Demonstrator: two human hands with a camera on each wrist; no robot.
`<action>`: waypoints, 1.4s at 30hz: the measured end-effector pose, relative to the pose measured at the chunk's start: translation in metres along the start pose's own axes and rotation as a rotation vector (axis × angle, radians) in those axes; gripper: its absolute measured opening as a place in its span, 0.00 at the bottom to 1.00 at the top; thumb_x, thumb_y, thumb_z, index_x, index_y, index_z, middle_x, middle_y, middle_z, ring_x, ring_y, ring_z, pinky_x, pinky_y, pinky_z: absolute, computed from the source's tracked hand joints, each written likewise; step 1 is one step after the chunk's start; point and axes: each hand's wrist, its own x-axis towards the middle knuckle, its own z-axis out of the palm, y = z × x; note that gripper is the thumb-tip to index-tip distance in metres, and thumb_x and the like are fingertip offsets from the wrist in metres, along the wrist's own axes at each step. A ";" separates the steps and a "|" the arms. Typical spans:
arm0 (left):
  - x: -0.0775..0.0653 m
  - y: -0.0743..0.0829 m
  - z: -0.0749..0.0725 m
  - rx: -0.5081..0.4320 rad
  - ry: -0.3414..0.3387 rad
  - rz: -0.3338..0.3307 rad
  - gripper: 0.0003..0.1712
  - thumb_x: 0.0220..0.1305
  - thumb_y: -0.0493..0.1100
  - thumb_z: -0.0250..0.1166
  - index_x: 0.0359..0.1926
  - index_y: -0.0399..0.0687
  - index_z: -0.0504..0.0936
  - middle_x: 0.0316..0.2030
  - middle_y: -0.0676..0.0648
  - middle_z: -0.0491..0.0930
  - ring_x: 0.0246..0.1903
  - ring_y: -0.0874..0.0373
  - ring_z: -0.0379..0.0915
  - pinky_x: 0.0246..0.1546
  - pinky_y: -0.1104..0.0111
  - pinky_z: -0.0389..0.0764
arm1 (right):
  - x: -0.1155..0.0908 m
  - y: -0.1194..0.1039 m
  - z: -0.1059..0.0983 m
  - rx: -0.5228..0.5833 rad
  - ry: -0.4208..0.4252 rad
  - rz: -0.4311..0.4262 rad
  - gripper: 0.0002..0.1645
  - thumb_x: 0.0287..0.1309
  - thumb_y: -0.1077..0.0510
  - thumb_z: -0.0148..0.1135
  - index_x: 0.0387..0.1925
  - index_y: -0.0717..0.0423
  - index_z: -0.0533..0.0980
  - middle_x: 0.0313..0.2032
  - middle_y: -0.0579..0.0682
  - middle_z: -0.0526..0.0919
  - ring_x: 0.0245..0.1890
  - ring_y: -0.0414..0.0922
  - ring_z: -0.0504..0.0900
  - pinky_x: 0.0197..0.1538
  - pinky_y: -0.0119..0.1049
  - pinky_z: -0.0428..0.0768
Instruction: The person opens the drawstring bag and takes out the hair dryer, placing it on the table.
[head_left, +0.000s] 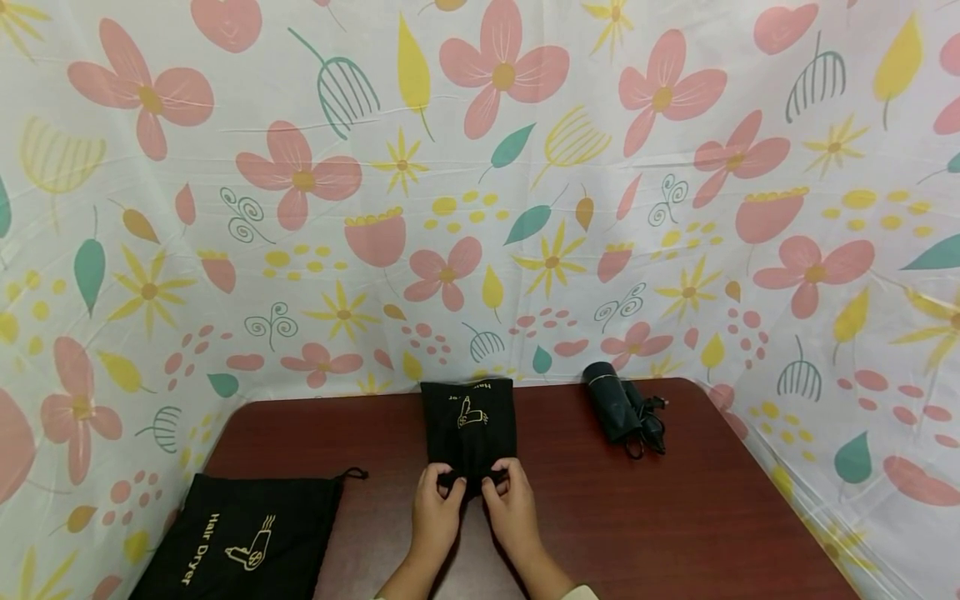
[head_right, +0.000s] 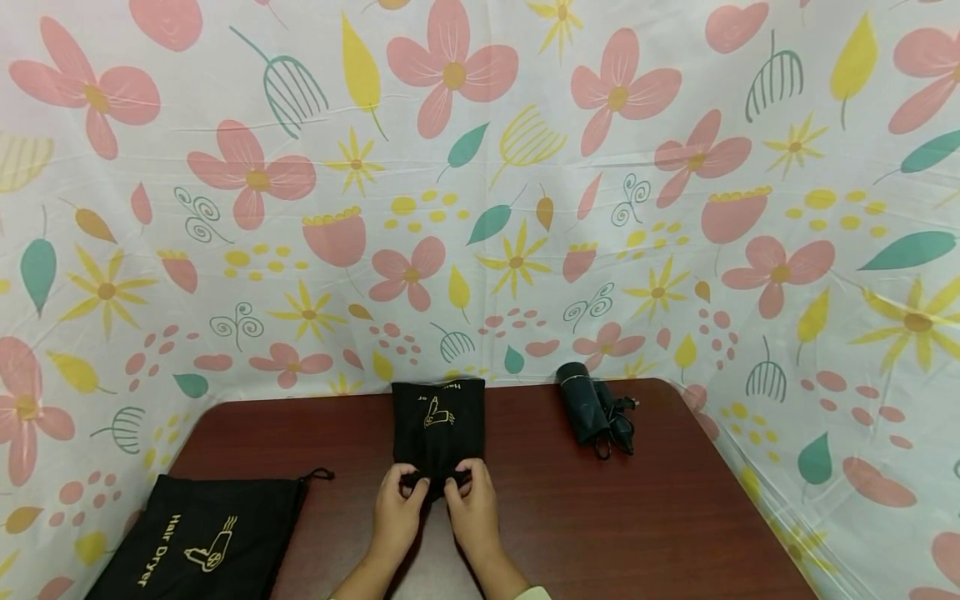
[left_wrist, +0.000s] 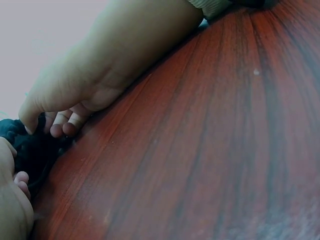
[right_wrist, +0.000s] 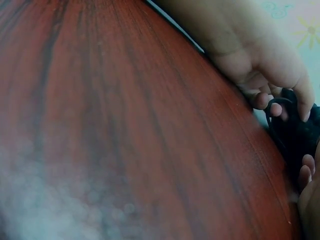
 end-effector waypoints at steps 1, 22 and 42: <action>0.000 0.000 0.000 -0.001 0.003 0.001 0.10 0.61 0.42 0.70 0.42 0.51 0.79 0.40 0.51 0.79 0.27 0.68 0.69 0.29 0.74 0.72 | 0.000 0.000 0.000 0.007 0.004 -0.005 0.13 0.57 0.66 0.66 0.41 0.53 0.73 0.33 0.48 0.76 0.21 0.35 0.74 0.25 0.28 0.76; 0.001 0.002 -0.001 -0.043 0.020 -0.015 0.09 0.61 0.40 0.69 0.42 0.50 0.79 0.40 0.50 0.79 0.27 0.67 0.71 0.29 0.74 0.74 | 0.000 0.000 -0.001 0.068 0.044 0.003 0.14 0.57 0.68 0.64 0.41 0.52 0.73 0.33 0.49 0.76 0.21 0.35 0.74 0.24 0.27 0.75; 0.000 0.003 -0.003 -0.095 0.010 -0.027 0.08 0.63 0.38 0.68 0.42 0.50 0.78 0.40 0.49 0.78 0.30 0.64 0.70 0.32 0.74 0.74 | 0.000 0.001 0.001 0.077 0.089 -0.006 0.14 0.56 0.70 0.64 0.41 0.53 0.73 0.31 0.50 0.75 0.21 0.35 0.73 0.23 0.27 0.74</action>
